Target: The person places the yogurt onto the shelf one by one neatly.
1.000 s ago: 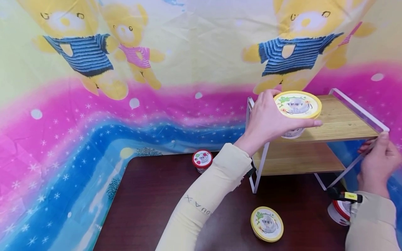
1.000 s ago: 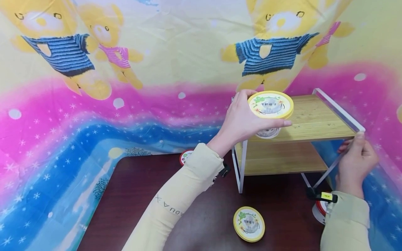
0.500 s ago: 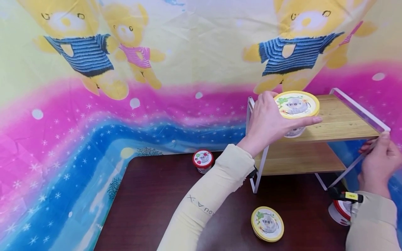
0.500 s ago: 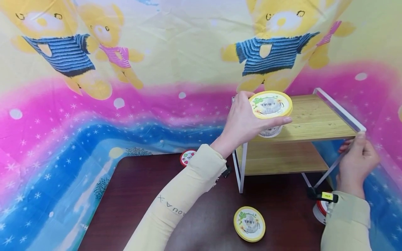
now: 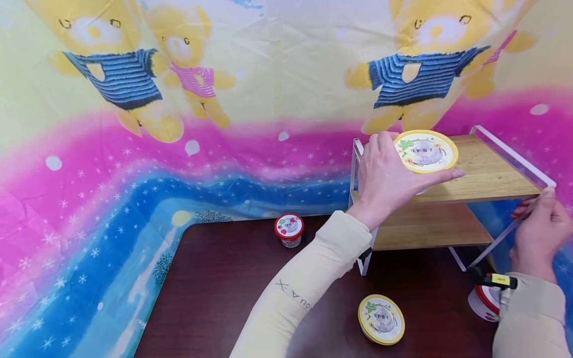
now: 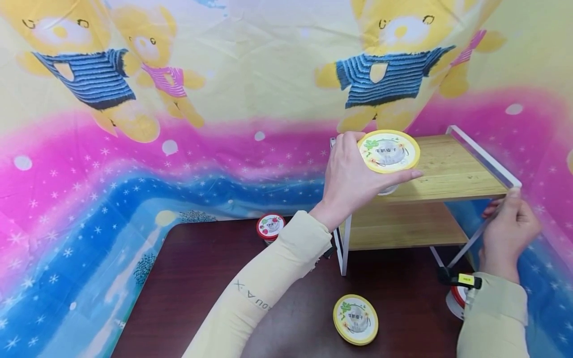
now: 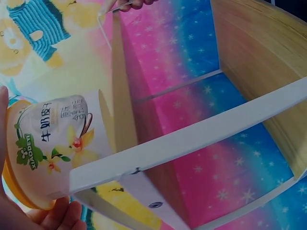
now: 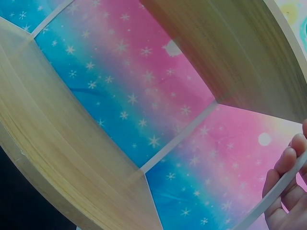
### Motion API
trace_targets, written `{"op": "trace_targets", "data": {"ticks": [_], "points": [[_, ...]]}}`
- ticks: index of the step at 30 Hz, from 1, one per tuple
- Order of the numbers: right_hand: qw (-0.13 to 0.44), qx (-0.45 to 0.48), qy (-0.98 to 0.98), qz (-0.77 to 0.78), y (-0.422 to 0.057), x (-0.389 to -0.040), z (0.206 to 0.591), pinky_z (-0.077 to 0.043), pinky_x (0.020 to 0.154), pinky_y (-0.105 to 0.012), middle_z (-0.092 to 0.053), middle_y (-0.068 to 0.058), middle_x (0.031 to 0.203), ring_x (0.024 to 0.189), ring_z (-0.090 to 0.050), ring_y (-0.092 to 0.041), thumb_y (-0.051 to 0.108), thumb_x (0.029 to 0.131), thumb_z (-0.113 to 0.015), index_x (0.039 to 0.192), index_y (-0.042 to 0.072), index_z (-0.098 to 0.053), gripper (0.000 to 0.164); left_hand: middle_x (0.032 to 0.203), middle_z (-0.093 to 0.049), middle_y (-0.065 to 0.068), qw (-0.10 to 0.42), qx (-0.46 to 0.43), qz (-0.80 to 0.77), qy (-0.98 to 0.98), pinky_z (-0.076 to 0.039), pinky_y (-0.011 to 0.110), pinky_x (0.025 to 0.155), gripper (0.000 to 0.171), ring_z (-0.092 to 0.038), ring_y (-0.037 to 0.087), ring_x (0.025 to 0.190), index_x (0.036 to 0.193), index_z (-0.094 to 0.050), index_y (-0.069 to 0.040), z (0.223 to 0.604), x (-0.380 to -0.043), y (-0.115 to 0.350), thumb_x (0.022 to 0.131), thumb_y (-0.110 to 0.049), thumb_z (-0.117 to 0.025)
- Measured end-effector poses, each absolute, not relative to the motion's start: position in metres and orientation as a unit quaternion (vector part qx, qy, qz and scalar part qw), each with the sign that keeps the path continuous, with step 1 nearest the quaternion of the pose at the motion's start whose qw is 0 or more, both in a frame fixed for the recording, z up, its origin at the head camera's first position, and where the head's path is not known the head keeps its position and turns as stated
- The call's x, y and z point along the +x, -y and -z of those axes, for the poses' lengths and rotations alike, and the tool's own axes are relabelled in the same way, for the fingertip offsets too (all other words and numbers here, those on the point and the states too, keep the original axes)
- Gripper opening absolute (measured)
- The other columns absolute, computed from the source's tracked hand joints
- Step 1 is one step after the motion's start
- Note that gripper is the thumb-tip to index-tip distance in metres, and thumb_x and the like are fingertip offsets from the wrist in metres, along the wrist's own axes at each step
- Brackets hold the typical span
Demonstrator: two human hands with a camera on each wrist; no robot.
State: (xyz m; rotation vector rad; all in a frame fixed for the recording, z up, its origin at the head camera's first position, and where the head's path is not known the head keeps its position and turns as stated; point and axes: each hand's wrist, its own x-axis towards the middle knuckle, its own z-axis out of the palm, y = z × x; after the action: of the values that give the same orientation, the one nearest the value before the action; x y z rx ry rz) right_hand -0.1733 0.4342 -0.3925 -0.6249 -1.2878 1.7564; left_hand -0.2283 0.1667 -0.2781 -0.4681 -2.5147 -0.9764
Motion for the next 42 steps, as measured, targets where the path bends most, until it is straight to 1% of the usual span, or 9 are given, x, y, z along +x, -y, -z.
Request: {"op": "trace_targets", "data": {"ticks": [4, 11, 13, 21, 25, 28, 33, 37, 42], "points": [[0.425, -0.248, 0.517, -0.700, -0.434, -0.174, 0.393, -0.049, 0.073, -0.010, -0.063, 0.001, 0.082, 0.072, -0.058, -0.009, 0.042, 0.099, -0.061, 0.084, 0.001, -0.064, 0.044, 0.104, -0.040, -0.017, 0.213, -0.166, 0.351, 0.896, -0.036, 0.012, 0.085, 0.107, -0.038, -0.005, 0.098, 0.134, -0.037, -0.025, 0.281, -0.231, -0.168, 0.056, -0.089, -0.072], [0.425, -0.250, 0.517, -0.700, -0.432, -0.173, 0.391, -0.049, 0.073, -0.010, -0.064, 0.000, 0.083, 0.073, -0.058, -0.009, 0.042, 0.099, -0.061, 0.082, 0.002, -0.064, 0.043, 0.102, -0.039, -0.016, 0.205, -0.146, 0.333, 0.909, -0.037, 0.012, 0.085, 0.102, -0.039, -0.003, 0.097, 0.124, -0.037, -0.025, 0.286, -0.234, -0.170, 0.055, -0.094, -0.067], [0.425, -0.253, 0.518, -0.698, -0.431, -0.173, 0.390, -0.048, 0.073, -0.010, -0.064, 0.000, 0.084, 0.073, -0.058, -0.008, 0.042, 0.099, -0.060, 0.081, 0.003, -0.064, 0.043, 0.103, -0.039, -0.016, 0.204, -0.143, 0.332, 0.910, -0.037, 0.013, 0.086, 0.101, -0.039, -0.003, 0.098, 0.124, -0.036, -0.025, 0.288, -0.234, -0.170, 0.056, -0.094, -0.066], [0.425, -0.243, 0.524, -0.697, -0.433, -0.173, 0.393, -0.048, 0.073, -0.010, -0.062, 0.000, 0.083, 0.074, -0.057, -0.009, 0.042, 0.099, -0.059, 0.085, 0.004, -0.065, 0.042, 0.103, -0.038, -0.015, 0.205, -0.139, 0.326, 0.912, -0.037, 0.014, 0.085, 0.103, -0.037, -0.002, 0.097, 0.127, -0.035, -0.025, 0.291, -0.236, -0.174, 0.057, -0.094, -0.065], [0.424, -0.243, 0.523, -0.698, -0.435, -0.174, 0.394, -0.048, 0.072, -0.010, -0.062, 0.000, 0.083, 0.073, -0.057, -0.009, 0.042, 0.099, -0.059, 0.084, 0.005, -0.066, 0.041, 0.104, -0.038, -0.015, 0.192, -0.138, 0.314, 0.920, -0.037, 0.013, 0.085, 0.102, -0.037, -0.003, 0.097, 0.129, -0.033, -0.025, 0.290, -0.236, -0.175, 0.059, -0.095, -0.062], [0.425, -0.242, 0.521, -0.700, -0.435, -0.174, 0.395, -0.048, 0.072, -0.010, -0.063, 0.000, 0.083, 0.073, -0.057, -0.009, 0.042, 0.099, -0.060, 0.084, 0.003, -0.065, 0.042, 0.103, -0.039, -0.013, 0.200, -0.137, 0.295, 0.924, -0.038, 0.014, 0.085, 0.101, -0.038, -0.002, 0.096, 0.126, -0.035, -0.023, 0.288, -0.237, -0.176, 0.061, -0.096, -0.059], [0.431, -0.234, 0.520, -0.699, -0.436, -0.174, 0.397, -0.049, 0.071, -0.010, -0.063, -0.001, 0.082, 0.072, -0.057, -0.010, 0.040, 0.101, -0.059, 0.083, 0.003, -0.065, 0.042, 0.102, -0.040, -0.012, 0.205, -0.134, 0.290, 0.925, -0.038, 0.014, 0.084, 0.100, -0.040, -0.001, 0.096, 0.123, -0.037, -0.021, 0.288, -0.237, -0.176, 0.061, -0.096, -0.059], [0.429, -0.238, 0.520, -0.699, -0.436, -0.174, 0.396, -0.048, 0.071, -0.010, -0.062, -0.001, 0.083, 0.072, -0.057, -0.009, 0.041, 0.100, -0.059, 0.084, 0.005, -0.067, 0.040, 0.103, -0.041, -0.011, 0.202, -0.134, 0.288, 0.926, -0.038, 0.014, 0.086, 0.100, -0.040, 0.000, 0.097, 0.124, -0.037, -0.021, 0.288, -0.237, -0.175, 0.062, -0.096, -0.059], [0.423, -0.246, 0.522, -0.698, -0.434, -0.173, 0.394, -0.048, 0.071, -0.010, -0.063, 0.000, 0.084, 0.073, -0.058, -0.009, 0.043, 0.099, -0.060, 0.085, 0.006, -0.067, 0.040, 0.107, -0.042, -0.010, 0.200, -0.149, 0.273, 0.929, -0.039, 0.016, 0.088, 0.098, -0.040, 0.002, 0.101, 0.128, -0.037, -0.019, 0.292, -0.238, -0.174, 0.067, -0.091, -0.061]]}}
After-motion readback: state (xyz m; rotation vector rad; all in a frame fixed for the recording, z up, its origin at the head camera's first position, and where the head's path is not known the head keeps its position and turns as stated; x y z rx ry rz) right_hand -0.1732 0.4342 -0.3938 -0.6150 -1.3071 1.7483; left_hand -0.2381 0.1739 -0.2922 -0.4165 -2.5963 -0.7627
